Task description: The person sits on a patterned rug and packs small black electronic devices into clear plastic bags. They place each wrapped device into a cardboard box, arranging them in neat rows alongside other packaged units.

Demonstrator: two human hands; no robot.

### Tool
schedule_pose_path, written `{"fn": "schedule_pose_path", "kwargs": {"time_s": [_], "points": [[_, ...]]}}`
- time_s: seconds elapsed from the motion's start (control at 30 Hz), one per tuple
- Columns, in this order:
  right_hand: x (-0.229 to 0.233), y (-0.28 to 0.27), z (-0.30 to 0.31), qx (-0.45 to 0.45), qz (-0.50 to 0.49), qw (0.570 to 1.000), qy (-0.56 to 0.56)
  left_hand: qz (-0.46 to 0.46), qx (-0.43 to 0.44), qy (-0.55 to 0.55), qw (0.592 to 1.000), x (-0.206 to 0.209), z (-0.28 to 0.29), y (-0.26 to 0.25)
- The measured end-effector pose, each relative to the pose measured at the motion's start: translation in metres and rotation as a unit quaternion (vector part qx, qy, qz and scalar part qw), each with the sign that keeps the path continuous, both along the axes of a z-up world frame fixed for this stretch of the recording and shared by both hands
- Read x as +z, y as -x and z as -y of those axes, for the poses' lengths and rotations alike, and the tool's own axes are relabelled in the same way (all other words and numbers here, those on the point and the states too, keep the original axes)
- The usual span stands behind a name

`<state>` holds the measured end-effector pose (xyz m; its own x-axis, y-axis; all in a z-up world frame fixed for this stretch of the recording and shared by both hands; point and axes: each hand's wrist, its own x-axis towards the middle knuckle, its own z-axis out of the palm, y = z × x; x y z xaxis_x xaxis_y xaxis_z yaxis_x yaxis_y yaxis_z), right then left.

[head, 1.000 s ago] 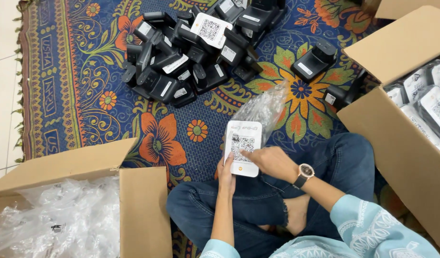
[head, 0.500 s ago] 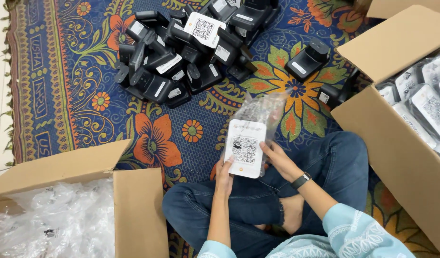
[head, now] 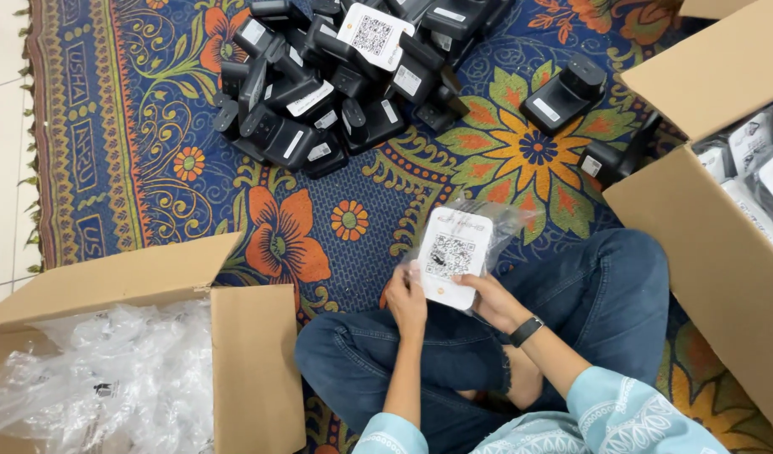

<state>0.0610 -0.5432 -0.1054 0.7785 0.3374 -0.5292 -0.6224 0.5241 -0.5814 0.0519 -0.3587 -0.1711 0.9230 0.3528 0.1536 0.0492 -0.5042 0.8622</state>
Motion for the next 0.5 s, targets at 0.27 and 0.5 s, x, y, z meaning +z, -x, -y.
{"fn": "schedule_pose_path", "kwargs": {"time_s": [0.27,0.5], "points": [[-0.006,-0.025,0.030,0.022,-0.025,0.999,0.042,0.052,0.002,0.073,0.996,0.113,0.016,0.001],[-0.041,-0.047,0.040,-0.082,-0.083,0.992,-0.046,0.211,-0.228,-0.166,0.936,0.105,0.034,0.024]]}}
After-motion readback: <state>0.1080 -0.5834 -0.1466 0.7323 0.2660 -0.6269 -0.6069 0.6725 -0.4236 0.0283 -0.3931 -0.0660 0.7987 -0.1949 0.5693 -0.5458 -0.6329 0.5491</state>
